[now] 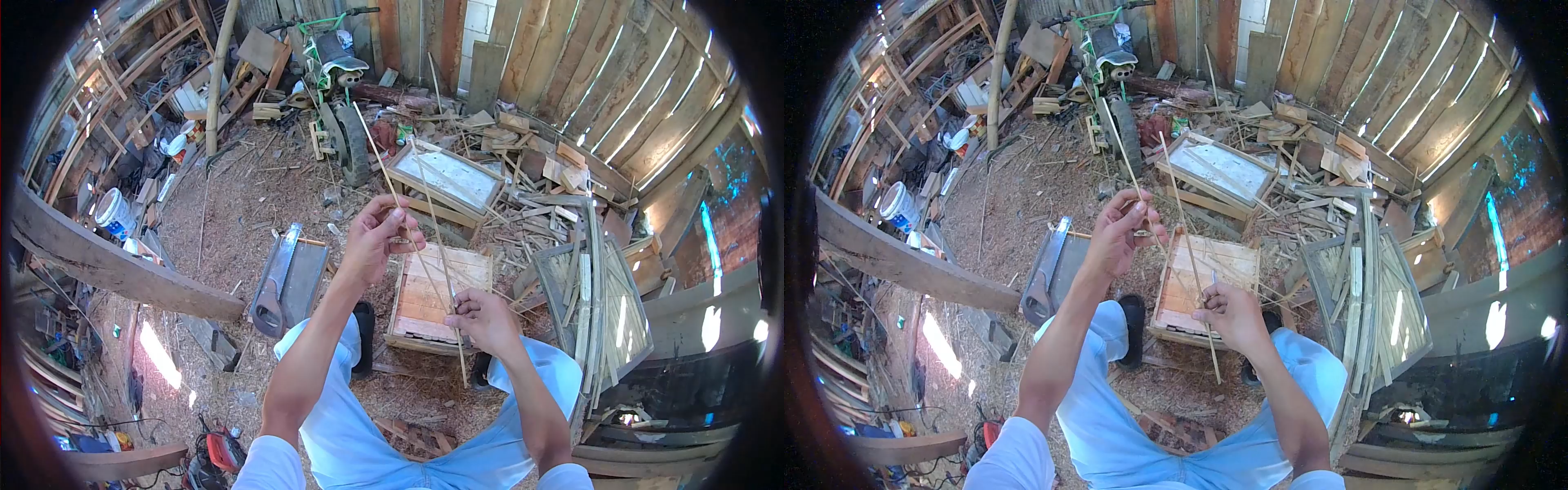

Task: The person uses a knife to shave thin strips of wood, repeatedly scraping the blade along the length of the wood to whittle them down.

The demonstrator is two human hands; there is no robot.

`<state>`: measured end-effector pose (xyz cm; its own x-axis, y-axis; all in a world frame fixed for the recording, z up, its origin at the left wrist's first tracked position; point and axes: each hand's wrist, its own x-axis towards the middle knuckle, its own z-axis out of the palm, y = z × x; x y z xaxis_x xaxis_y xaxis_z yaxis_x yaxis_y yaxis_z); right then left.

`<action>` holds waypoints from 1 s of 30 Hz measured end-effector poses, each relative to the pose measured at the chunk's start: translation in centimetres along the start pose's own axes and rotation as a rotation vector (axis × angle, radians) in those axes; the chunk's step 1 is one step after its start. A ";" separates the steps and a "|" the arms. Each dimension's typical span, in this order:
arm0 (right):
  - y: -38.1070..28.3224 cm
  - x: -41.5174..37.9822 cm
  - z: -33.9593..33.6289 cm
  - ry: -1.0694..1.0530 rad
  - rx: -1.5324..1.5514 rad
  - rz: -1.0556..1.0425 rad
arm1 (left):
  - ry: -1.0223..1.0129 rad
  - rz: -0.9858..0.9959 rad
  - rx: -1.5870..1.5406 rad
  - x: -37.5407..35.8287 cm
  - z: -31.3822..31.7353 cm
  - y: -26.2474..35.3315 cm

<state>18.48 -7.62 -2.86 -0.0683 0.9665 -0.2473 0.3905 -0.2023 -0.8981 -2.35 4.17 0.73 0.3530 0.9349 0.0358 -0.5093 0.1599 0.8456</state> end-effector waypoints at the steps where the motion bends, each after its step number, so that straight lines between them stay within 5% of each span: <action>1: 0.0 0.0 0.0 -0.006 0.004 -0.002 | -0.002 0.000 0.001 0.1 0.0 0.0; 7: 0.7 0.8 0.7 0.050 0.172 0.003 | 0.022 0.009 0.221 -0.1 0.5 -2.0; 9: 0.8 1.1 0.9 0.064 0.251 0.018 | -0.053 -0.219 0.356 -0.4 0.7 -3.5; 15: 3.3 2.9 1.5 -0.020 0.390 0.053 | 0.045 -0.158 0.329 0.6 -1.3 -5.7; 23: 11.2 6.2 4.5 0.076 0.248 0.171 | 0.113 -0.512 0.476 -1.2 -5.6 -14.0; 30: 16.9 8.5 8.9 0.164 0.034 0.222 | 0.078 -0.499 0.410 -1.2 -5.0 -13.5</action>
<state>16.31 -4.24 -23.33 0.1662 0.9099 -0.3801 0.3477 -0.4148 -0.8409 0.22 2.50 -13.38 0.4037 0.8021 -0.4401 0.0475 0.4620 0.8856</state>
